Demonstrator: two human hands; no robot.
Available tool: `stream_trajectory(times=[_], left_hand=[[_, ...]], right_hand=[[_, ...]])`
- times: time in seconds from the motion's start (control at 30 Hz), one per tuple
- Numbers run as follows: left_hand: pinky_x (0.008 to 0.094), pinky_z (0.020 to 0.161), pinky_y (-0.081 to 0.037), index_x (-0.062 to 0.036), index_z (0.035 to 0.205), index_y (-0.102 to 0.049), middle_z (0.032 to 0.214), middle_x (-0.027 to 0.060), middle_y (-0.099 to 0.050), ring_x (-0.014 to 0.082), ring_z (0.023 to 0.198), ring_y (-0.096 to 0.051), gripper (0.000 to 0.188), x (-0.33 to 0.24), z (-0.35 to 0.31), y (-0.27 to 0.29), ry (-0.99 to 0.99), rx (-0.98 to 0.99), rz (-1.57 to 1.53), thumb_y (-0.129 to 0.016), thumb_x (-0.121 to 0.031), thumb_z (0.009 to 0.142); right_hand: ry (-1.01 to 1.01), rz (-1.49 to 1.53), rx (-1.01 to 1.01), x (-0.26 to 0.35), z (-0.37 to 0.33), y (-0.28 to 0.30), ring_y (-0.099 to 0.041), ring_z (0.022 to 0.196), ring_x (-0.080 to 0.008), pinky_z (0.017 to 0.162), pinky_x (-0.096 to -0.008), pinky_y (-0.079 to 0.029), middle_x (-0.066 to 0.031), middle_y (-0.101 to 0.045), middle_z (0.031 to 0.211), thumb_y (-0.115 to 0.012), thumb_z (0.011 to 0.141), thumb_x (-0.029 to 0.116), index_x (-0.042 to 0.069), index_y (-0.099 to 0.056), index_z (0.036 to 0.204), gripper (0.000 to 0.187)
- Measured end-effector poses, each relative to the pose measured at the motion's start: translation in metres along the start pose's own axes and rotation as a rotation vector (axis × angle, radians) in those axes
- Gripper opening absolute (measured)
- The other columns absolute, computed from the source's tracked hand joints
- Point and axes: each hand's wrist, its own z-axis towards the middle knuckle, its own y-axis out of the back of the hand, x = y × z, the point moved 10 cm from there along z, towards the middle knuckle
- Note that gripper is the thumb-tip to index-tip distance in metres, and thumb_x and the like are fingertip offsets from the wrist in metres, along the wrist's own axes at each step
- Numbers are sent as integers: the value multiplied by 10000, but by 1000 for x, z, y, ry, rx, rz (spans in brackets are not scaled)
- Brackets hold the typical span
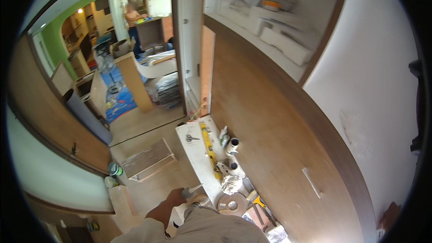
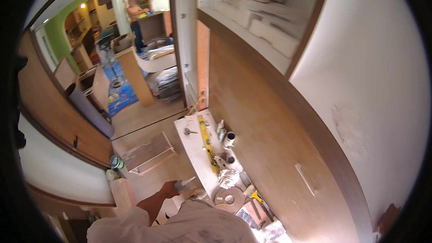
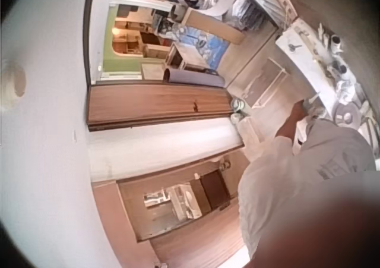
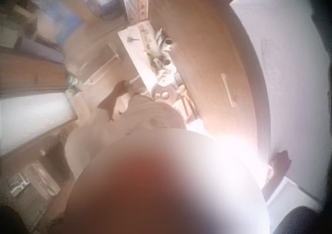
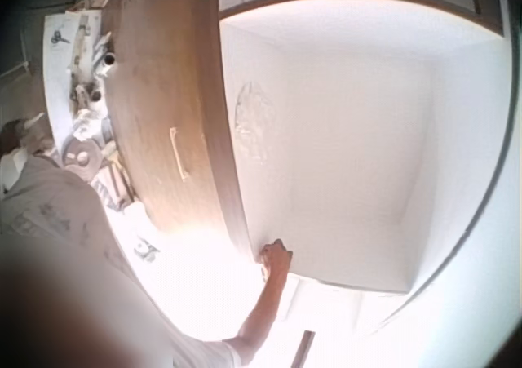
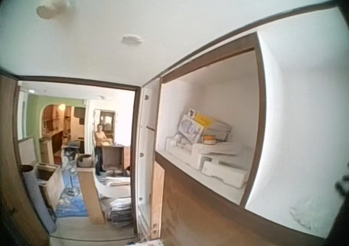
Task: The person applies sealant to the edges of a cabinet interior using a caulking gun, then wipes the surface with a cloth. The person places a wooden shelf into the cabinet and adjusts its position.
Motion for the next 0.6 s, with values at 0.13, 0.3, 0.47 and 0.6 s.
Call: stream_trajectory(times=[0.13, 0.3, 0.47, 0.6], left_hand=[[425, 963, -570, -38, 1298, -678, 1171, 196, -747, 322, 1095, -720, 747, 29, 3, -6, -47, 18, -87, -919, -139, 598], [385, 803, -615, -48, 1421, -558, 1166, 100, -718, 241, 957, -706, 861, 49, 22, -20, -52, 138, -163, -915, -69, 637], [360, 883, -576, -42, 1569, -414, 1319, 106, -667, 250, 1096, -651, 961, 65, 33, -35, 3, 299, -312, -848, 25, 714], [370, 717, -563, -13, 1352, -629, 1079, 107, -712, 238, 897, -660, 575, 54, 33, -28, -99, 228, -151, -822, -61, 813]], right_hand=[[-459, 408, -317, -68, -12, 14, -623, 1148, -321, 985, -500, -487, -169, -654, 1203, -621, 933, 229, 81, -719, 1140, 273], [-334, 286, -283, -61, 8, 37, -610, 1177, -287, 1043, -473, -444, -105, -622, 1190, -573, 867, 60, 207, -757, 1128, 351], [-395, 288, -184, -54, 12, 49, -598, 1202, -223, 1095, -455, -395, -62, -632, 1207, -555, 866, -54, 229, -774, 1135, 448], [-360, 154, -180, -46, 20, 52, -607, 1173, -224, 1080, -459, -418, -59, -638, 1181, -565, 910, 12, 273, -780, 1137, 408]])
